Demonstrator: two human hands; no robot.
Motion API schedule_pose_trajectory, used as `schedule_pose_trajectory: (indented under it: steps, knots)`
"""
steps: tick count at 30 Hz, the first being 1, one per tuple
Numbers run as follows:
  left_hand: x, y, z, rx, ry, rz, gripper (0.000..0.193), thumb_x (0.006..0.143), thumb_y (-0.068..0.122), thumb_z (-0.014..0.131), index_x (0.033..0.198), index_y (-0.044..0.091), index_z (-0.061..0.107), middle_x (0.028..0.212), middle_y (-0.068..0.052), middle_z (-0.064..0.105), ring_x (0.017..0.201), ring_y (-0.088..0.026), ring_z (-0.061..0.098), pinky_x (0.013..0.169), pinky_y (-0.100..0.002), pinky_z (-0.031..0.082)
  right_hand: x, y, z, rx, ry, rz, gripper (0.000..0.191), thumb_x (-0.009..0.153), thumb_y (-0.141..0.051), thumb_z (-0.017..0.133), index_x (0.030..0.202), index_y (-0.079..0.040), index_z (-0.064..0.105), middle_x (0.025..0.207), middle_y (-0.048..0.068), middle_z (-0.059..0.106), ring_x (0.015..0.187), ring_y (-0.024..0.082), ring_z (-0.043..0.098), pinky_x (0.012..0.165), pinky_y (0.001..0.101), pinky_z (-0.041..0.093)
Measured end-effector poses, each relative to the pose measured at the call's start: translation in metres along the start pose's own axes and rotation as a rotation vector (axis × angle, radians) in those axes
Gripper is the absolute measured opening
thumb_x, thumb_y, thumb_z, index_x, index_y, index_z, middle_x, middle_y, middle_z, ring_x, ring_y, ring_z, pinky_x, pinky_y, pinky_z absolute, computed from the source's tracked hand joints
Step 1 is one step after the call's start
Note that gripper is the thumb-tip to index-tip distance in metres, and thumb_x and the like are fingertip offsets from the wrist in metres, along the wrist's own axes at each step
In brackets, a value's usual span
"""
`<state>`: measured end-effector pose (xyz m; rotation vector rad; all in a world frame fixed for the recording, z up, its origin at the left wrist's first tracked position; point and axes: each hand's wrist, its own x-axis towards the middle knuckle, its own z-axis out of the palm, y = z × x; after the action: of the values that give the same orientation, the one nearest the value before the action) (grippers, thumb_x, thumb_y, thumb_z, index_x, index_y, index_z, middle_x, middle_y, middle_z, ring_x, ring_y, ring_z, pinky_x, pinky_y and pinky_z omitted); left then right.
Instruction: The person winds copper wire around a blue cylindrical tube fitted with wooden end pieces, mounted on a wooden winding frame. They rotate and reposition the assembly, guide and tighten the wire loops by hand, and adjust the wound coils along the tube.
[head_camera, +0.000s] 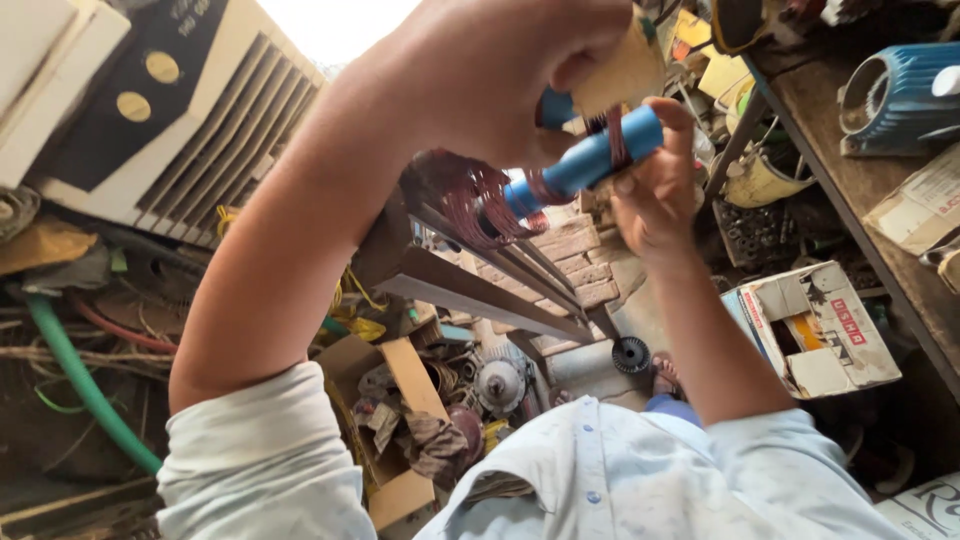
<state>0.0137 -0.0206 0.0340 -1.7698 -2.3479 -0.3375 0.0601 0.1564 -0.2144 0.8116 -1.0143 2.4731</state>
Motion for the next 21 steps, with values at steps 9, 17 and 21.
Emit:
schedule_pose_trajectory:
  steps: [9,17,21]
  knots:
    - [0.030,0.005,0.001,-0.041,-0.033,0.411,0.056,0.055,0.017,0.088,0.102,0.005,0.059,0.103,-0.014,0.059,0.095,-0.035,0.062,0.071,-0.045,0.049,-0.023,-0.064,-0.011,-0.494,-0.166,0.040,0.055,0.098,-0.009,0.077,0.140,-0.019,0.043,0.129,0.008,0.055,0.121,0.021,0.065,0.104,0.0373,0.060]
    - [0.052,0.021,0.014,-0.038,-0.015,0.576,0.062,0.048,0.019,0.089,0.101,0.007,0.060,0.102,-0.011,0.059,0.094,-0.032,0.061,0.073,-0.046,0.048,-0.055,-0.079,-0.016,-0.612,-0.084,-0.077,0.054,0.099,-0.011,0.078,0.139,-0.017,0.042,0.139,0.005,0.050,0.128,0.017,0.057,0.108,0.0355,0.057]
    - [0.052,0.023,0.018,-0.126,-0.027,0.579,0.047,0.074,0.027,0.090,0.103,0.004,0.062,0.100,-0.013,0.060,0.090,-0.031,0.063,0.074,-0.045,0.050,-0.061,-0.079,-0.018,-0.702,-0.055,-0.112,0.056,0.095,-0.009,0.078,0.138,-0.016,0.043,0.136,0.005,0.050,0.122,0.015,0.054,0.106,0.0329,0.050]
